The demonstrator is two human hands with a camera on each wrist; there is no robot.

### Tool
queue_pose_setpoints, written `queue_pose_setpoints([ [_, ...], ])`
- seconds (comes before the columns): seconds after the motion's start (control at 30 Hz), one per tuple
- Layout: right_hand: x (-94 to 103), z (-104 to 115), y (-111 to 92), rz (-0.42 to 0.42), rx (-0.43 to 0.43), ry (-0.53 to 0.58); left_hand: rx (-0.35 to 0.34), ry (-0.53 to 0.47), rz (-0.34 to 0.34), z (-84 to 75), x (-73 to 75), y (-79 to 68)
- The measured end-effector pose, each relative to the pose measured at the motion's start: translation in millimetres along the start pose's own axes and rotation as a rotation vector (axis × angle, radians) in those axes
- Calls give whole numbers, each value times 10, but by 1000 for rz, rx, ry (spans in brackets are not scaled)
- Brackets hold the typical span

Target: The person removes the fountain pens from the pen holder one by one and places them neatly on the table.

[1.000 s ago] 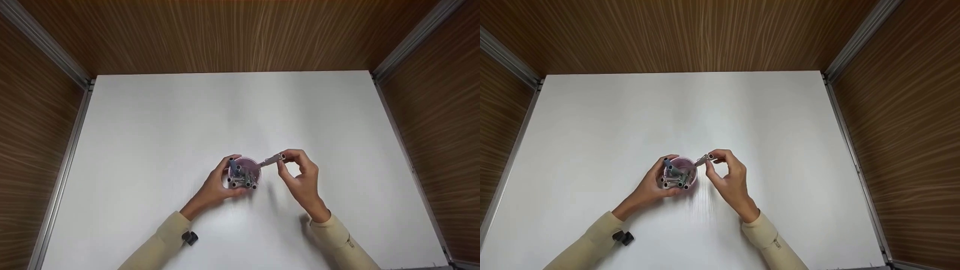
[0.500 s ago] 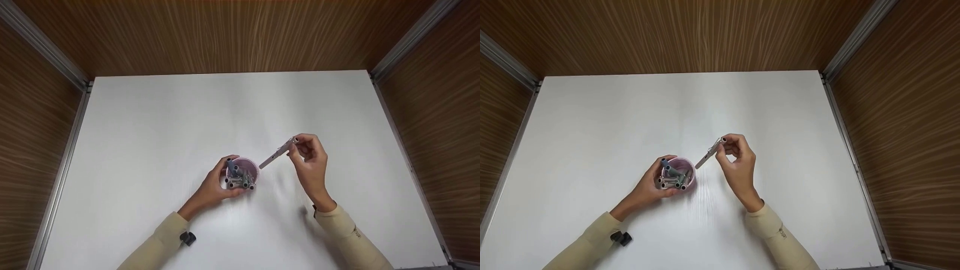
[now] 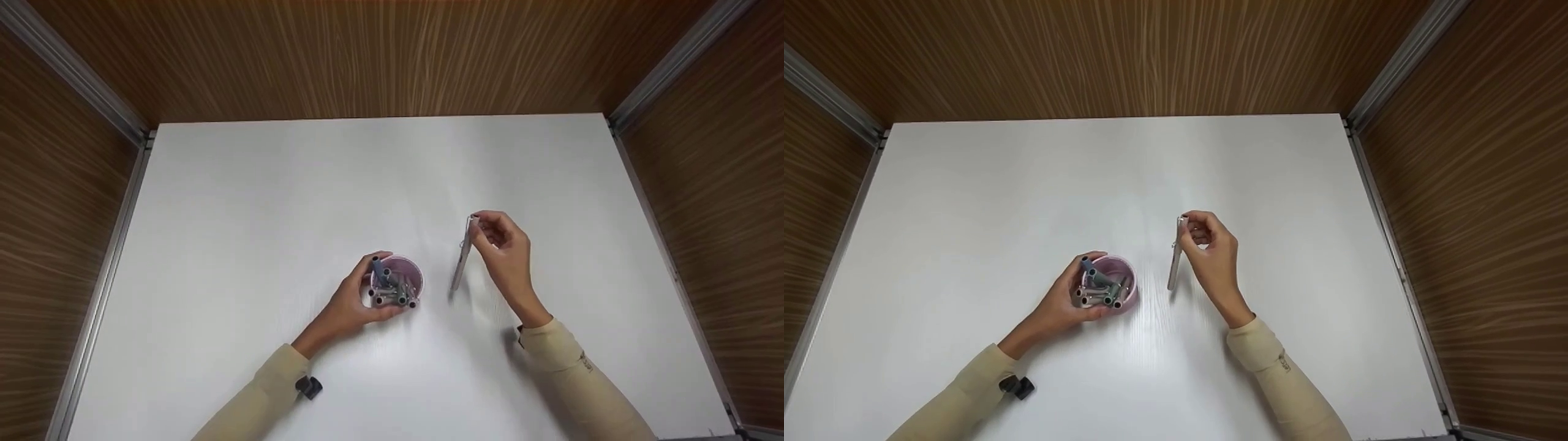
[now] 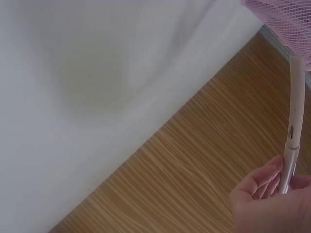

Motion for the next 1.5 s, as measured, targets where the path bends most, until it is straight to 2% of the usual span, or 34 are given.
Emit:
queue_pose_setpoints([
  [0.2, -41, -230, 74, 55, -99, -48, 14, -22, 1, -1, -1, -2],
  [0.43, -49, -472, 167, 169, -245, -188, 31, -27, 12, -16, -9, -3],
  [0.63, -57, -599, 220, 251, -330, -194, 40, -16, 16, 3, 2, 2],
  [0.87, -60, -728, 291, 323, -441, -300, 32, -5, 29, 18, 4, 6],
  [1.17, -85, -823, 371, 361, -510, -380, 22, -9, 16, 15, 10, 5],
  [1.5, -121, -881, 403, 366, -523, -452, 34, -8, 16, 33, 13, 2],
])
Point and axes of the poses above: each hand's wrist, its own y-axis towards the middle knuckle, its own x-axis out of the back of the hand, z = x × y, the point moved 5 cm from there along y, towards the middle knuckle, and after that the axes turned 5 degrees about z, right-handed, at the moved point
